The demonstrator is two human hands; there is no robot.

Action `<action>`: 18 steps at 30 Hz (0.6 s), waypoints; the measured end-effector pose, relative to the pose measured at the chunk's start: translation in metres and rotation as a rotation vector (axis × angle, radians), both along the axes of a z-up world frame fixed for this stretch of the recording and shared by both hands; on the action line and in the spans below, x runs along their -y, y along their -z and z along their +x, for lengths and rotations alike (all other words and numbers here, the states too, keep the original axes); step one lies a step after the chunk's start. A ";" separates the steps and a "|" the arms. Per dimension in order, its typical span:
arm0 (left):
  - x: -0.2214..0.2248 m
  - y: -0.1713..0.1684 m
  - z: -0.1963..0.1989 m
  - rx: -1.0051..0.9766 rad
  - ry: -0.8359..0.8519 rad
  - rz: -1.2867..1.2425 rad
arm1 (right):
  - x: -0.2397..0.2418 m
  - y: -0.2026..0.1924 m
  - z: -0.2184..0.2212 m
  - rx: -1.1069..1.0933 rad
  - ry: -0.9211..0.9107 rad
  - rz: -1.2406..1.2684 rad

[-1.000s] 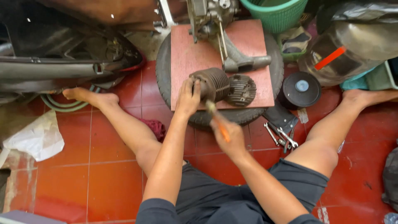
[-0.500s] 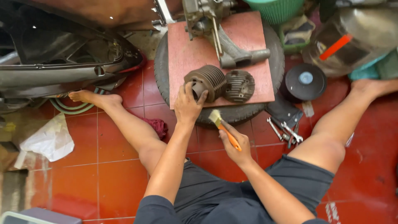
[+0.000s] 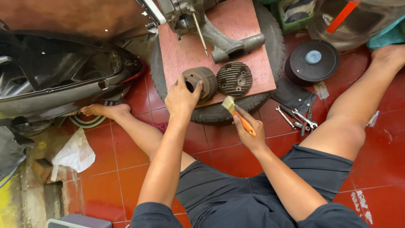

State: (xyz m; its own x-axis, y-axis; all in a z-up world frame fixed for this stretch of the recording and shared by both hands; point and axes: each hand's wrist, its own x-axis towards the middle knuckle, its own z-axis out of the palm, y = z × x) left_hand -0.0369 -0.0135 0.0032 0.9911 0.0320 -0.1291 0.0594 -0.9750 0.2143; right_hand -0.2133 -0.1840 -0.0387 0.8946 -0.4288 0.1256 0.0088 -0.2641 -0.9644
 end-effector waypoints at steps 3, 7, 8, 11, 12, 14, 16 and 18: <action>0.004 -0.013 0.002 -0.044 0.032 0.079 | -0.010 -0.006 0.011 0.032 -0.005 0.026; 0.010 -0.024 -0.002 -0.118 0.062 0.120 | -0.018 -0.024 0.026 0.064 -0.014 0.030; 0.015 -0.031 -0.008 -0.117 0.062 0.120 | -0.017 -0.031 0.030 0.065 -0.015 0.030; 0.025 -0.031 -0.014 -0.176 0.027 0.135 | -0.013 -0.044 0.044 0.082 -0.014 -0.020; 0.026 -0.017 -0.011 -0.170 0.031 0.129 | -0.010 -0.044 0.049 0.105 0.014 -0.054; 0.020 -0.004 -0.004 -0.174 0.037 0.117 | -0.004 -0.050 0.061 0.117 0.040 -0.093; 0.007 -0.004 0.005 -0.228 -0.032 0.063 | 0.001 -0.061 0.073 0.029 0.026 -0.099; 0.009 -0.006 -0.001 -0.222 -0.042 0.020 | 0.002 -0.058 0.084 -0.007 0.001 -0.103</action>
